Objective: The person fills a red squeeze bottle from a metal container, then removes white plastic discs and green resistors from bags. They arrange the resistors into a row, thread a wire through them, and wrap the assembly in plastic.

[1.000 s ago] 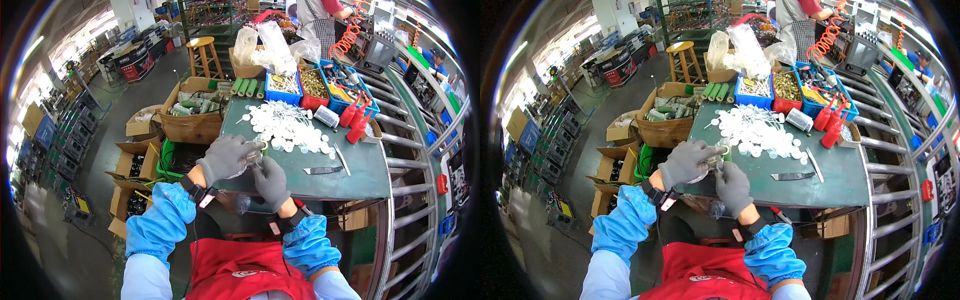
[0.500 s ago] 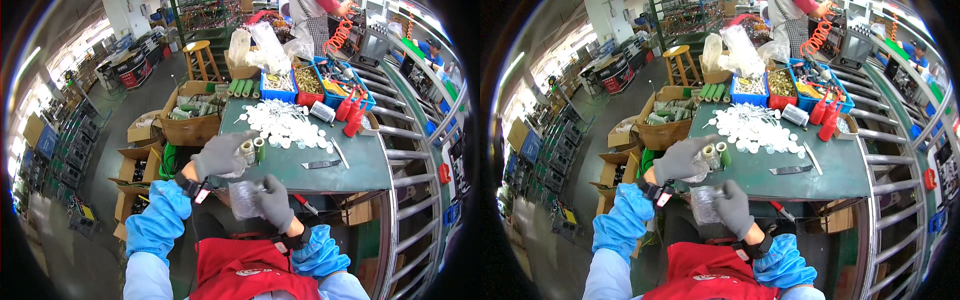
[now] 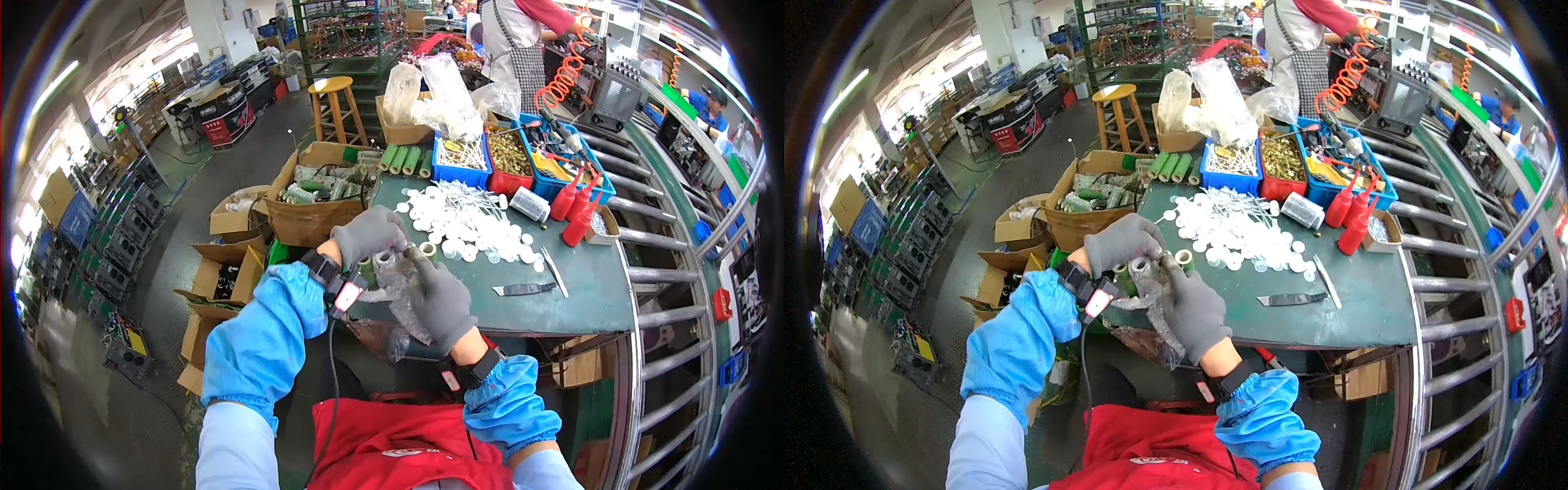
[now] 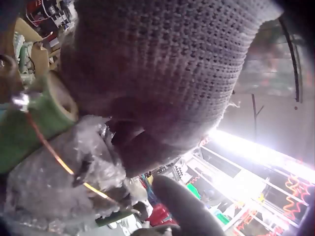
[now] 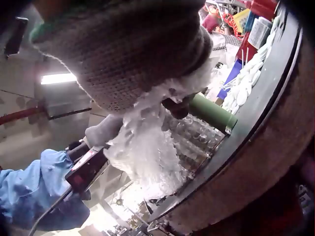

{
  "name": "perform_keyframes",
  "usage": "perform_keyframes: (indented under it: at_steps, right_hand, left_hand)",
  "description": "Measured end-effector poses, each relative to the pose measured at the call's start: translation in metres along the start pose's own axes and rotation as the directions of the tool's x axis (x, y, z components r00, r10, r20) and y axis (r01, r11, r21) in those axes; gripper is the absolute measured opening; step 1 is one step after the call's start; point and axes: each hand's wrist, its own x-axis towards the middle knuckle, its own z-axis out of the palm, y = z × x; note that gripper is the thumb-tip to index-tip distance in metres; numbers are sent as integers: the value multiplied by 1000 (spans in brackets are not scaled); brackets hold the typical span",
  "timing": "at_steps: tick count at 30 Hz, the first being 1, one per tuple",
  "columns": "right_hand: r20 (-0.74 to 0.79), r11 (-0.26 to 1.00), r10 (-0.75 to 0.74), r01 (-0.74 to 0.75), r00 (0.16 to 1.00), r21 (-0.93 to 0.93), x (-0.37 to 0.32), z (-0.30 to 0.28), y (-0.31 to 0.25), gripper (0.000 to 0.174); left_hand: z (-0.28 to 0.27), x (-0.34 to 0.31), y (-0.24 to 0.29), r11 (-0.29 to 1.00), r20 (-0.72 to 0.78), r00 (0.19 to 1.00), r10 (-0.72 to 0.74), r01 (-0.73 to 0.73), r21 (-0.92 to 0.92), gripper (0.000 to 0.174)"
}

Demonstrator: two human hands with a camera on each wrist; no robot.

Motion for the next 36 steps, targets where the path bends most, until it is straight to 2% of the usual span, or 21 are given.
perform_keyframes:
  at_steps: [2, 5, 7, 9, 10, 12, 15, 16, 17, 18, 19, 20, 23, 24, 26, 28, 29, 30, 33, 34, 36]
  right_hand:
    - [18, 999, -27, 28, 999, -32, 3, -3, 2, 47]
    - [12, 997, -57, 57, 998, -53, 5, -1, 3, 43]
    - [-7, 995, -80, 79, 997, -57, 6, 0, 5, 41]
    - [-25, 993, -102, 100, 994, -55, 5, 0, 6, 40]
    - [2, 993, -102, 102, 995, -64, 6, -1, 7, 42]
    - [56, 991, -104, 108, 993, -80, 9, -4, 7, 46]
    - [-32, 990, -121, 119, 992, -72, 10, 0, 10, 37]
    - [-16, 992, -107, 106, 994, -75, 10, -1, 8, 36]
    - [-2, 993, -93, 92, 996, -79, 11, -2, 6, 35]
    - [13, 993, -77, 77, 997, -84, 11, -3, 5, 34]
    - [-5, 994, -82, 81, 997, -69, 10, -2, 5, 33]
    - [-23, 995, -87, 86, 996, -56, 9, -2, 5, 32]
    - [1, 995, -98, 98, 995, -18, 10, 0, 9, 36]
    - [22, 995, -101, 101, 995, -6, 10, 0, 10, 39]
    - [30, 996, -86, 87, 996, -17, 9, -2, 9, 38]
    - [34, 996, -82, 82, 996, -26, 10, -4, 8, 38]
    - [38, 996, -85, 86, 996, -28, 10, -5, 7, 38]
    - [41, 996, -88, 89, 995, -30, 10, -4, 6, 38]
    - [-28, 997, -77, 77, 997, -7, 8, -2, 8, 40]
    - [-27, 995, -78, 79, 997, 58, 4, -3, 10, 39]
    - [-36, 977, -84, 90, 996, 193, -1, -8, 10, 40]
  left_hand:
    - [-8, 1, 11, 999, 51, 998, -41, 40, 29, 20]
    - [-17, 9, 7, 989, 176, 983, 47, -71, 133, 19]
    - [-19, 12, 10, 962, 188, 979, 78, -123, 244, 16]
    - [-15, 14, 21, 949, 130, 988, -82, 38, 314, 15]
    - [-12, 14, 27, 873, 123, 992, 9, -68, 483, 15]
    - [-5, 11, 33, 602, 162, 969, 186, -243, 760, 15]
    - [5, 5, 32, 223, 233, 905, 355, -324, 919, 19]
    - [4, 2, 31, 348, 152, 947, 282, -249, 904, 24]
    - [-3, 4, 24, 594, 132, 968, 215, -237, 768, 25]
    - [-16, 10, 12, 795, 132, 981, 145, -195, 574, 25]
    - [-22, 8, 13, 934, 152, 986, 75, -123, 335, 26]
    - [-20, 3, 10, 997, 63, 998, 12, -17, 76, 27]
    - [-21, 4, 15, 984, 211, 977, -32, -7, 180, 27]
    - [-18, 4, 16, 982, 193, 980, -56, 19, 188, 27]
    - [-19, 10, 7, 937, 232, 966, 113, -182, 300, 26]
    - [-18, 21, -3, 899, 83, 988, 128, -151, 411, 26]
    - [-17, 25, -8, 895, -98, 993, 63, -12, 447, 26]
    - [-16, 29, -13, 880, -279, 960, 2, 131, 456, 26]
    - [-38, -1, 11, 980, -247, 962, 119, -75, 182, 29]
    - [-43, -3, 0, 981, -122, 981, 149, -132, 140, 32]
    - [-39, -34, 5, 921, -3, 955, 298, -287, 262, 34]
